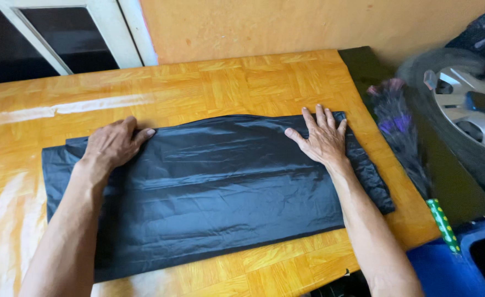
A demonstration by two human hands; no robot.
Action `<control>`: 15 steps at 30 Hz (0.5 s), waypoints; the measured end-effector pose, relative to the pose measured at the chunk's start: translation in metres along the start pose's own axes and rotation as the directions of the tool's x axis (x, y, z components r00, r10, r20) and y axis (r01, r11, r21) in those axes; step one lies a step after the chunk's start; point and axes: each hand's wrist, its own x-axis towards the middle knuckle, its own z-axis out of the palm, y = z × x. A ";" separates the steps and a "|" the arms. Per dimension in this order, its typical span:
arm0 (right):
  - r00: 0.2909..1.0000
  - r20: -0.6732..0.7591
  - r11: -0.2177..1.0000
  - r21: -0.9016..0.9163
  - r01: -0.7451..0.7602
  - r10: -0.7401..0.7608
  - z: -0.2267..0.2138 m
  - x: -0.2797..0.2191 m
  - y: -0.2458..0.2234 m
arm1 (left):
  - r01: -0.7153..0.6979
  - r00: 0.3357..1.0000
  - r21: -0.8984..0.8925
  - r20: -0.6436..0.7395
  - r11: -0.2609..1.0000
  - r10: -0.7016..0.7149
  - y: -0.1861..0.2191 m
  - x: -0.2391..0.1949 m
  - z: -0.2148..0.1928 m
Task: The person retrieves a black fabric item from a blue bin and places it on a wooden table. They use a feather duster to clean the surface of the fabric before folding it multiple times into a compact rectangular shape. Finally, the person places the folded fabric into a small black pouch.
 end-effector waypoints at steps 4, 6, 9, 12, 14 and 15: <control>0.999 -0.009 0.999 -0.020 0.046 -0.047 0.002 0.000 -0.002 | 0.002 0.910 0.329 -0.392 0.944 0.134 0.043 -0.034 0.016; 1.000 -0.007 0.999 -0.035 0.000 0.000 0.005 -0.001 -0.001 | -0.219 0.955 0.103 -0.180 0.970 0.235 0.104 -0.075 -0.004; 0.999 -0.029 0.999 -0.018 -0.041 0.040 0.018 0.009 0.005 | -0.369 0.929 -0.018 -0.040 0.929 0.368 0.143 -0.103 0.028; 0.999 -0.048 0.999 -0.021 -0.026 0.025 0.022 0.012 0.006 | -0.320 0.941 0.014 -0.114 0.947 0.319 0.132 -0.104 0.035; 0.997 -0.075 1.000 -0.028 -0.009 0.007 0.027 0.017 0.010 | -0.238 0.970 -0.028 -0.062 0.971 0.236 0.120 -0.100 0.020; 0.996 -0.087 0.999 -0.039 0.005 -0.009 0.031 0.016 0.014 | -0.151 0.988 -0.073 0.007 0.986 0.152 0.116 -0.101 0.015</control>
